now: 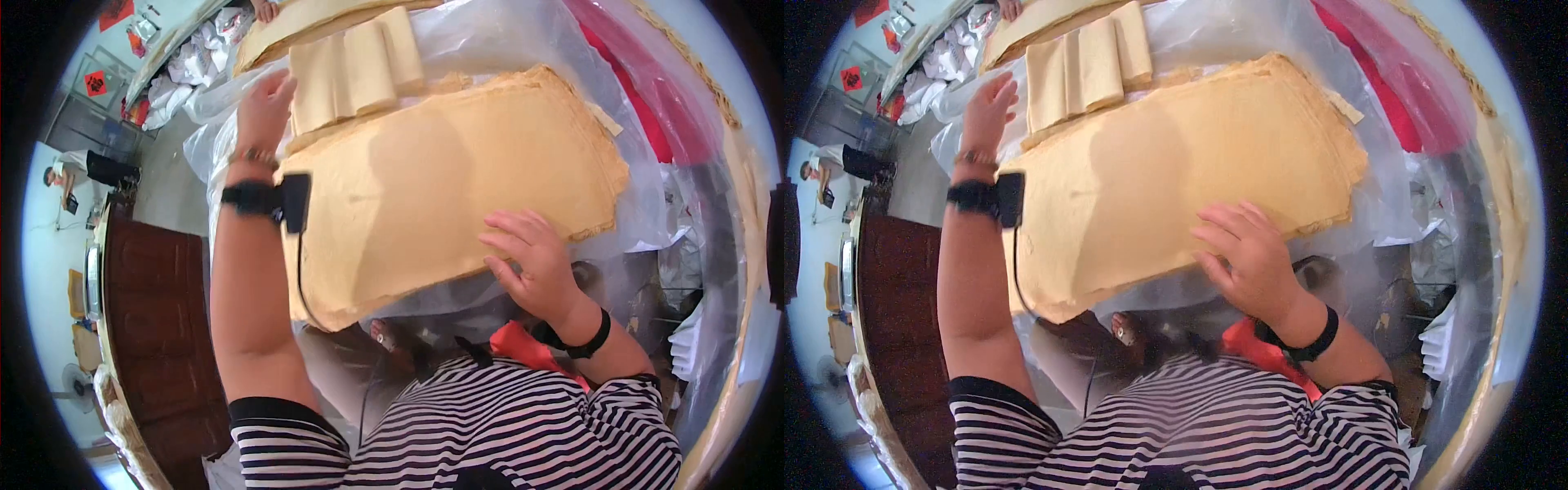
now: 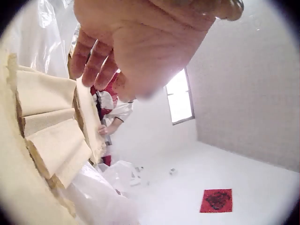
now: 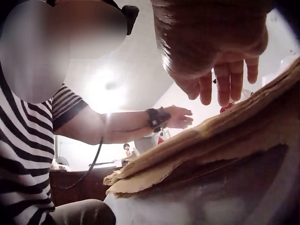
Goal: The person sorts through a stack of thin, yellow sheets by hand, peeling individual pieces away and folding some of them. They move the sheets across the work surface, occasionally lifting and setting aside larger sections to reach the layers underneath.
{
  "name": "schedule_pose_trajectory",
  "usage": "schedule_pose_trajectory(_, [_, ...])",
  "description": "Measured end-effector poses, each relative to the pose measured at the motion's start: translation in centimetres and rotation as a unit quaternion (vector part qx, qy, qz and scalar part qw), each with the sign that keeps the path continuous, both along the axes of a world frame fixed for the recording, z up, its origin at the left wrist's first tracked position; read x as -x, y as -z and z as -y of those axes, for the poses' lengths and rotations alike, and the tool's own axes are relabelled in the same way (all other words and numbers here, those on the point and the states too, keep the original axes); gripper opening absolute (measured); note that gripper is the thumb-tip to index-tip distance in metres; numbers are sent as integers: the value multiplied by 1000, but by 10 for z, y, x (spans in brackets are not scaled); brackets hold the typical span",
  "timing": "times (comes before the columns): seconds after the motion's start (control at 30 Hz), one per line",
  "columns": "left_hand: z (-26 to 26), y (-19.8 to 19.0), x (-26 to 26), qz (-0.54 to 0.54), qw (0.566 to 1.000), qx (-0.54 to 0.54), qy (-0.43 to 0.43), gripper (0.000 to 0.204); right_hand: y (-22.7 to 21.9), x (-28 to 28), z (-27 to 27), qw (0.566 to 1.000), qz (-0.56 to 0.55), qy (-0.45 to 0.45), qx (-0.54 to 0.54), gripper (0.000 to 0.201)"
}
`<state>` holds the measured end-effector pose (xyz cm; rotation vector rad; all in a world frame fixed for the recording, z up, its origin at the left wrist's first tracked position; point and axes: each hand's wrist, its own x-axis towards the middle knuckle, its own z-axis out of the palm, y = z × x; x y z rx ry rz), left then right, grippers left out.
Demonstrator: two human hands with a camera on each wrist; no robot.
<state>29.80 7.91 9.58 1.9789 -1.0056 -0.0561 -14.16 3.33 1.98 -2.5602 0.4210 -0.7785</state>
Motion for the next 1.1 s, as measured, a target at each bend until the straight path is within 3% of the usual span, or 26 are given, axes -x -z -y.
schedule_pose_trajectory(0.07, [-66,1,27,-43,998,-33,43,35,6,-9,-7,1000,-4,-27,16,33])
schedule_pose_trajectory(0.2, [-217,44,83,106,989,-25,-101,25,7,-48,-37,995,-16,-92,35,34])
schedule_pose_trajectory(0.27, [-283,87,93,104,970,-22,-218,20,7,-72,-56,992,-7,-125,34,35])
schedule_pose_trajectory(0.3, [-308,105,104,43,967,0,-252,19,6,-85,-67,989,-3,-142,34,36])
schedule_pose_trajectory(0.33, [-327,122,114,-18,959,26,-283,17,6,-99,-78,986,2,-162,36,37])
schedule_pose_trajectory(0.4, [-355,147,124,17,956,13,-292,14,11,-126,-101,980,9,-193,39,38])
schedule_pose_trajectory(0.47, [-362,157,137,86,961,39,-261,13,18,-149,-123,976,13,-210,62,39])
schedule_pose_trajectory(0.57, [-357,157,148,13,966,74,-247,14,16,-178,-147,973,-7,-220,71,42])
schedule_pose_trajectory(0.67, [-356,169,141,47,964,86,-249,16,16,-196,-164,974,-13,-215,66,43])
schedule_pose_trajectory(0.77, [-353,170,139,9,958,115,-262,21,15,-210,-176,976,-22,-207,63,44])
schedule_pose_trajectory(0.97, [-344,146,134,12,961,94,-258,30,20,-240,-201,978,9,-203,49,44])
schedule_pose_trajectory(1.07, [-339,121,133,137,959,-41,-246,30,15,-253,-213,982,11,-154,105,37])
schedule_pose_trajectory(1.1, [-335,115,131,210,950,-34,-228,28,13,-256,-213,983,12,-130,133,34])
